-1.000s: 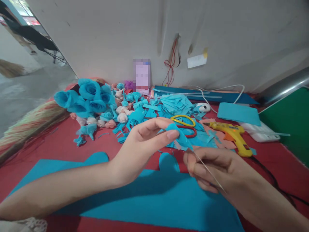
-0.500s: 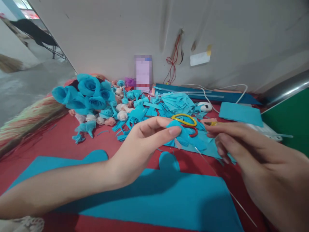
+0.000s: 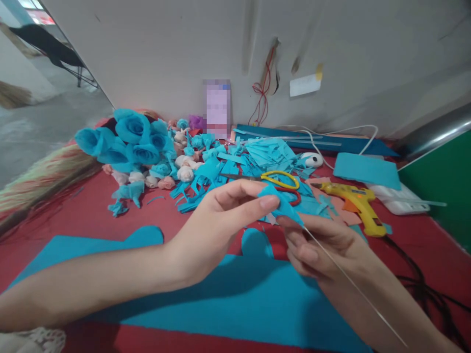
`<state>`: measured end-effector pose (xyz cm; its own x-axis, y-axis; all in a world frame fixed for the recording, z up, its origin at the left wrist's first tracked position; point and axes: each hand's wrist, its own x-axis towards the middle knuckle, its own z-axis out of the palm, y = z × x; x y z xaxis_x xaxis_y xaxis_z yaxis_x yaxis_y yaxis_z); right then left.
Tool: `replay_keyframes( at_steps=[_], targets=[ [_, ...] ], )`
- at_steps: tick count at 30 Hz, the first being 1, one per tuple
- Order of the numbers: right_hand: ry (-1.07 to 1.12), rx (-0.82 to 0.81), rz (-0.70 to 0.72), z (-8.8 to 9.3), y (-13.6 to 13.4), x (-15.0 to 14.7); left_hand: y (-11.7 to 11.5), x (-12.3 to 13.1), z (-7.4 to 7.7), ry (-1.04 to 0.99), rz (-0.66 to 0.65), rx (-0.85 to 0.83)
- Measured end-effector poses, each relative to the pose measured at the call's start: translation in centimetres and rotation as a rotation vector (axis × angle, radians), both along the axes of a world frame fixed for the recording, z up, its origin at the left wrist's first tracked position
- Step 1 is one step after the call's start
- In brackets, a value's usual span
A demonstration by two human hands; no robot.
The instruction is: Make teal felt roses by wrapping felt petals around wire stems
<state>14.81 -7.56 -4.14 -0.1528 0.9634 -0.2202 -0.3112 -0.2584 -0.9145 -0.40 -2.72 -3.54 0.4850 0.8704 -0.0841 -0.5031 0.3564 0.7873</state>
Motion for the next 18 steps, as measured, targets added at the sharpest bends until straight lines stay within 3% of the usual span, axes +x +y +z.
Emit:
replay_keyframes(
  at_steps=[18],
  targets=[
    [0.098,0.006,0.069,0.54,-0.17,-0.30,-0.11,-0.19,-0.14,0.103,-0.030,-0.044]
  ],
)
